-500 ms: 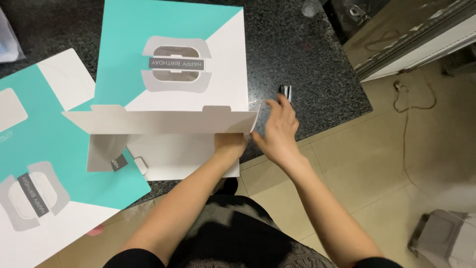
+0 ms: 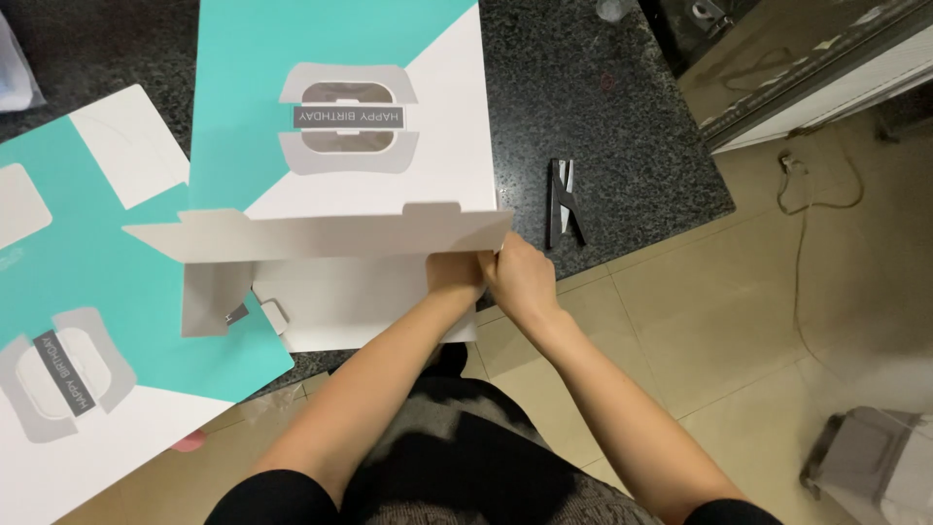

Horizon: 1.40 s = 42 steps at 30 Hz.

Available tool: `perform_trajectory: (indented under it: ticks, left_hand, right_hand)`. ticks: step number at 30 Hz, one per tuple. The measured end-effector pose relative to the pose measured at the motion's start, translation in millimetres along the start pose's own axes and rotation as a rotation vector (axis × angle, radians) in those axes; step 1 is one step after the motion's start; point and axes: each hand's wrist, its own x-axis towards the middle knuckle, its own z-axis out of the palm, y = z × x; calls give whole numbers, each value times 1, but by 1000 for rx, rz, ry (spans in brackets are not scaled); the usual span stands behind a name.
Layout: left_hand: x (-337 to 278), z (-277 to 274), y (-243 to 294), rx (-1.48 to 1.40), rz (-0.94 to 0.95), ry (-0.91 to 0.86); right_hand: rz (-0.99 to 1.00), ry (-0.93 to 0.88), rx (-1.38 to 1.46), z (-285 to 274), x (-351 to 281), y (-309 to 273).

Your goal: Assembling and stapling cardboard cake boxes.

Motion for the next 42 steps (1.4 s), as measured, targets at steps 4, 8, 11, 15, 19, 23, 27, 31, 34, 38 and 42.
perform_trajectory:
  ticks: [4, 8, 11, 15, 19, 23, 27, 31, 34, 38, 42]
  left_hand:
    - [1, 3, 8, -14, -92, -142]
    - [2, 13, -3, -126, -29, -107]
    - [-24, -3, -29, -114, 143, -116]
    - [-52, -42, -63, 11, -52, -166]
    - [-89, -34, -97, 50, -183, -67]
    - [-114, -41, -69, 308, -234, -256]
    - [-135, -21, -74, 215, -253, -212]
    - [-151, -24, -75, 263, -316, -329]
    - [-158, -18, -88, 326, -224, -263]
    - [-157, -15, -89, 373, -244, -294]
    - [-145, 1, -89, 517, -269, -327]
  right_hand:
    - [79, -83, -12, 13, 8, 17]
    - [103, -135, -125, 14, 28, 44]
    - [192, -225, -103, -12, 41, 61]
    - [207, -267, -52, -35, 50, 109]
    - [101, -262, -15, -23, 43, 139]
    - [103, -275, -22, -5, 32, 153]
    - [380, -532, 132, 6, 3, 130]
    - [278, -632, 213, 13, -35, 91]
    - [-215, -459, 45, 49, -29, 113]
    - [-535, -484, -442, 64, -11, 109]
    - [-463, -613, -596, 69, 3, 112]
